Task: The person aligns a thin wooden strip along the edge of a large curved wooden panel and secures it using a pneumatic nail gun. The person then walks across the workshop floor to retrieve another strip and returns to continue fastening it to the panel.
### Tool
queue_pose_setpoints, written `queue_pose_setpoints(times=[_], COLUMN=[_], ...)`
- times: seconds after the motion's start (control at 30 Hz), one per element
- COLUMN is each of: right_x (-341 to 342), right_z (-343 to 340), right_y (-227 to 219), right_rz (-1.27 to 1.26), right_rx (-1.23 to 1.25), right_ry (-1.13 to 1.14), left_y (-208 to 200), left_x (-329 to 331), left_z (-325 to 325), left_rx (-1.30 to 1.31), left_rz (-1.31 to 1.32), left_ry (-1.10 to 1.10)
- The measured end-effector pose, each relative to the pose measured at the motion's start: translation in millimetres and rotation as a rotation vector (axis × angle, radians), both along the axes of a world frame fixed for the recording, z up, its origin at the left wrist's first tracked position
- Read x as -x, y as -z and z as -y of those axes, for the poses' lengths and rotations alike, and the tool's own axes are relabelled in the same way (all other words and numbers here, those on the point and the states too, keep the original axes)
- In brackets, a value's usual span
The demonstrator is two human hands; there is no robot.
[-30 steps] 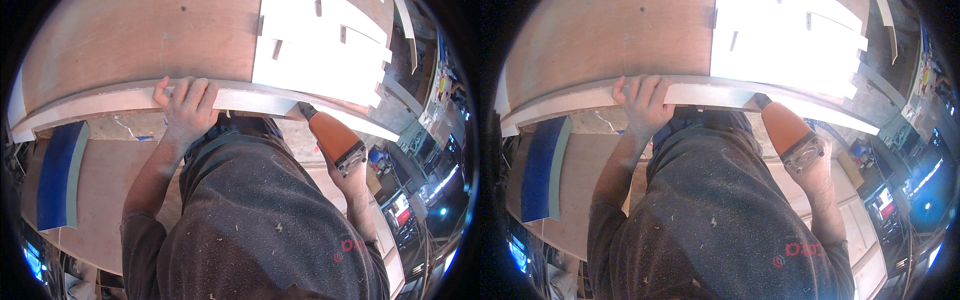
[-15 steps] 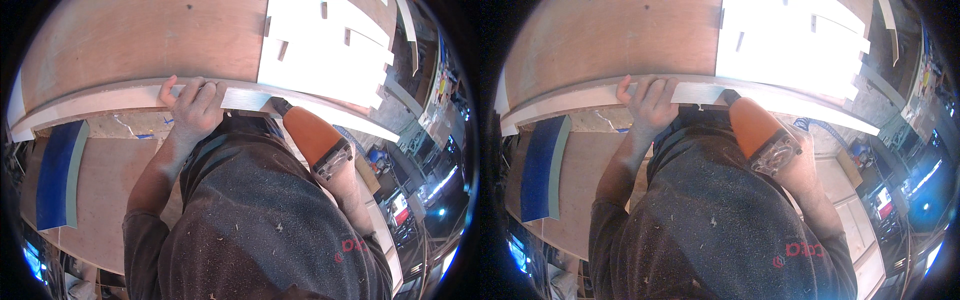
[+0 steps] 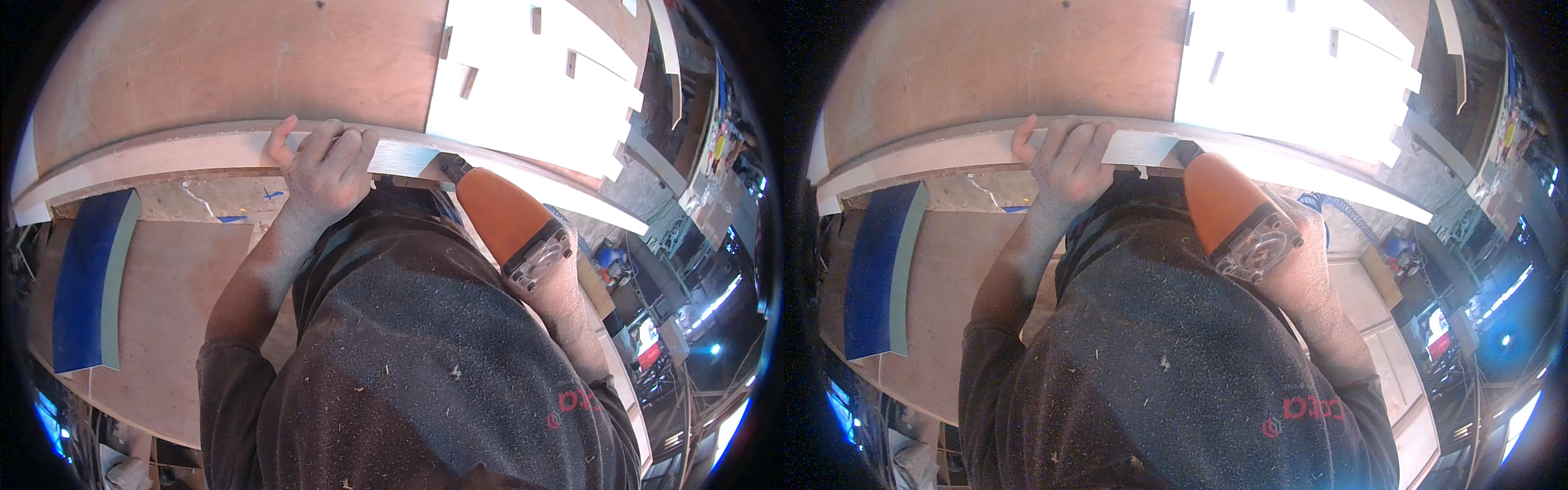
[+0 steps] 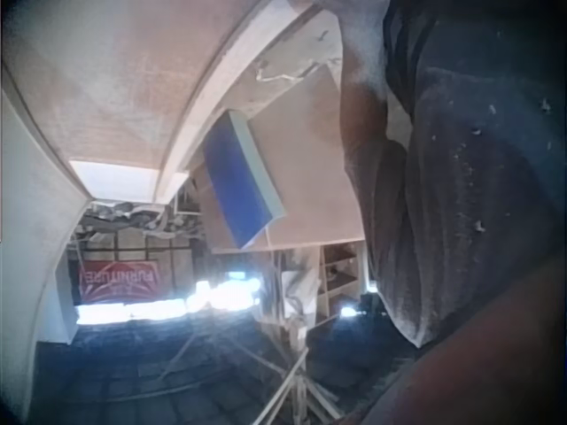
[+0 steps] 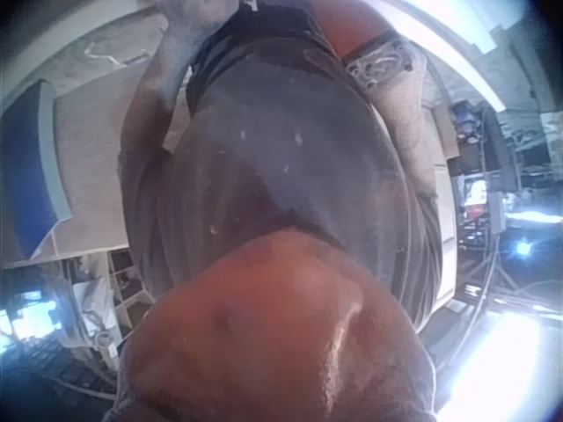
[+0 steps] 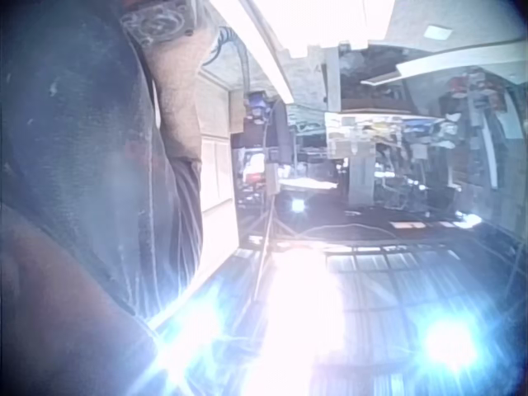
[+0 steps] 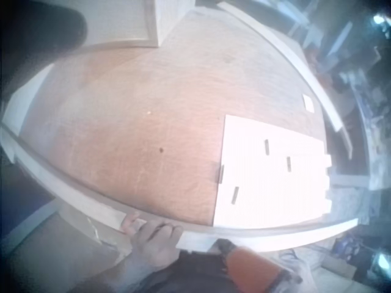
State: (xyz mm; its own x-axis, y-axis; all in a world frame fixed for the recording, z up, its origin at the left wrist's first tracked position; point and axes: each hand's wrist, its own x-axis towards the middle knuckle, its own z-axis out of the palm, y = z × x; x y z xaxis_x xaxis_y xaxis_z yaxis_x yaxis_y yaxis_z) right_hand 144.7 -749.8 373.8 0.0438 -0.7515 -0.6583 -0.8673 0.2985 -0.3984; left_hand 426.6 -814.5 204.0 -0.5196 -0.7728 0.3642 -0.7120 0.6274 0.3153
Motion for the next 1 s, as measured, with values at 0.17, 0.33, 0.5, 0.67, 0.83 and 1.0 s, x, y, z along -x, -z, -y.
queue_pose_setpoints(times=[0.17, 0.33, 0.5, 0.67, 0.83, 1.0], right_x=[-5, -8, -5, -5, -12, -16], right_z=[4, 11, 10, 7, 10, 15], right_y=[-7, -10, -8, -5, -4, -8], right_rz=[-0.025, -0.111, -0.125, -0.061, -0.067, -0.104], right_rx=[0.045, -0.013, 0.036, 0.037, 0.076, 0.041], right_ry=[-0.092, -0.175, -0.17, -0.072, -0.117, -0.141], left_y=[3, 5, 2, 2, 5, 8], left_x=[-3, 0, -1, -4, -3, -2], left_z=[0, -1, 0, 2, 0, 0], left_rx=[0.025, 0.015, -0.007, 0.023, 0.028, 0.024], left_rz=[-0.024, -0.083, -0.076, -0.043, -0.064, -0.083], left_ry=[-0.01, -0.038, -0.035, -0.003, 0.001, -0.008])
